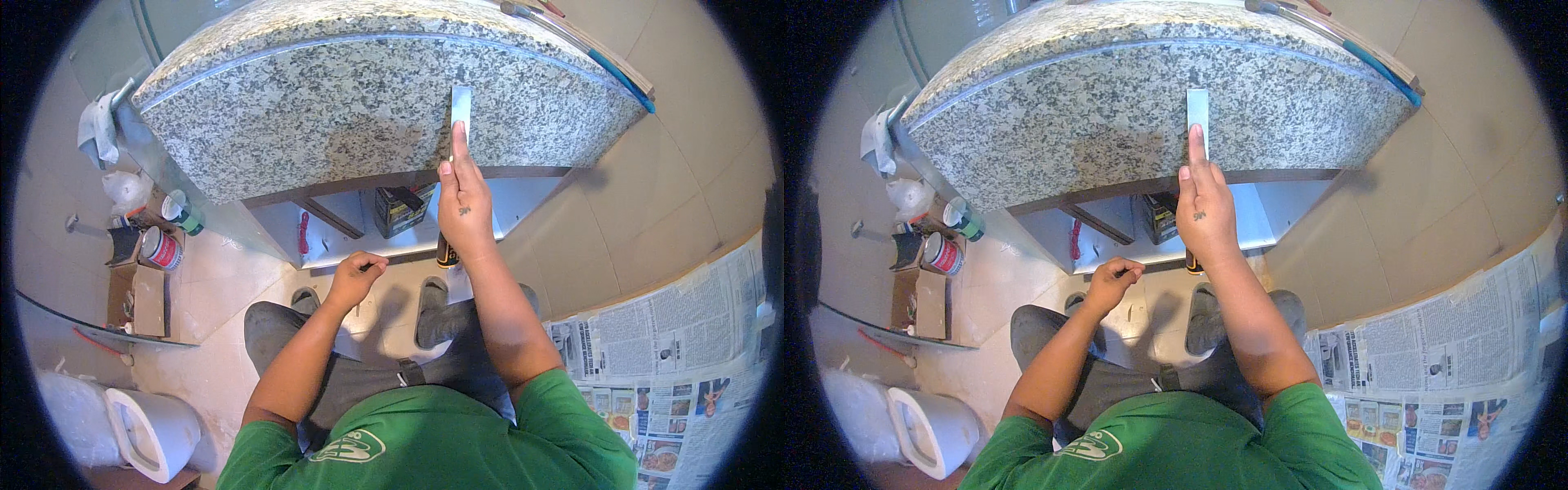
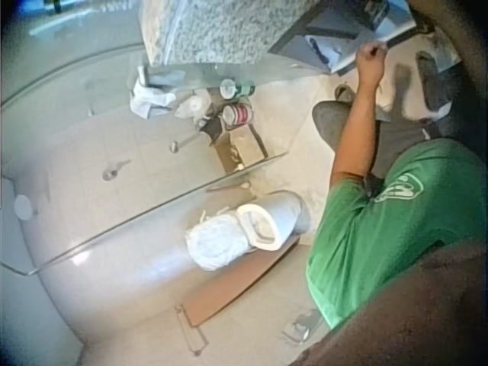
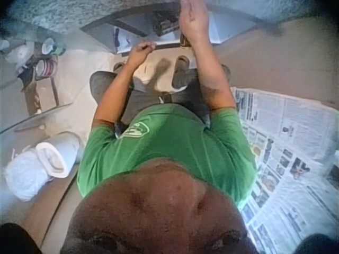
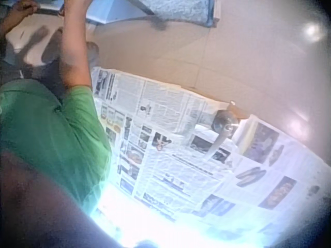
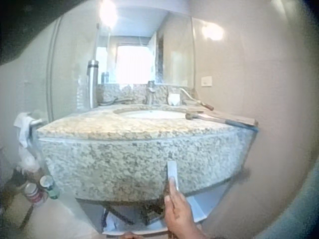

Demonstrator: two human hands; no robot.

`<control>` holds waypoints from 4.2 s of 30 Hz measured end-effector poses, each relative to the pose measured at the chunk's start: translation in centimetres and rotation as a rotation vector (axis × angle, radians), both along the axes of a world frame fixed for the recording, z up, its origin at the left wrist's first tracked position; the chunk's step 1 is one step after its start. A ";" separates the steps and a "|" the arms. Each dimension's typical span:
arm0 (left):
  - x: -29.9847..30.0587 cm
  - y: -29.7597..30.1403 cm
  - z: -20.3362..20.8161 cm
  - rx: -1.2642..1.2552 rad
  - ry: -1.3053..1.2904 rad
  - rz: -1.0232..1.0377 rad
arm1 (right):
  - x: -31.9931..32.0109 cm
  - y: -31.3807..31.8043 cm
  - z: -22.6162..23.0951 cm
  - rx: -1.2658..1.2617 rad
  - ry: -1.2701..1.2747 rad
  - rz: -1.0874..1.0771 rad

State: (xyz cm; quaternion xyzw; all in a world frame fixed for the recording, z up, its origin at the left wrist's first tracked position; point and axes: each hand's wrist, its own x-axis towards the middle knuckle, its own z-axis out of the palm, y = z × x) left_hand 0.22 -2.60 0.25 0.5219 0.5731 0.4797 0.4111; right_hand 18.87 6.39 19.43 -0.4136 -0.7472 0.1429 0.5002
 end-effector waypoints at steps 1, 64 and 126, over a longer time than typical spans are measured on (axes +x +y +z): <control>0.0 0.0 0.0 -0.003 -0.002 -0.003 | 0.0 0.1 -0.1 -0.019 0.016 0.009; 0.3 0.3 -0.4 -0.036 -0.003 -0.014 | 0.7 1.7 -3.2 0.043 0.228 0.063; 0.7 0.3 -0.7 -0.003 0.108 -0.041 | 2.4 1.8 -5.3 0.018 0.207 0.034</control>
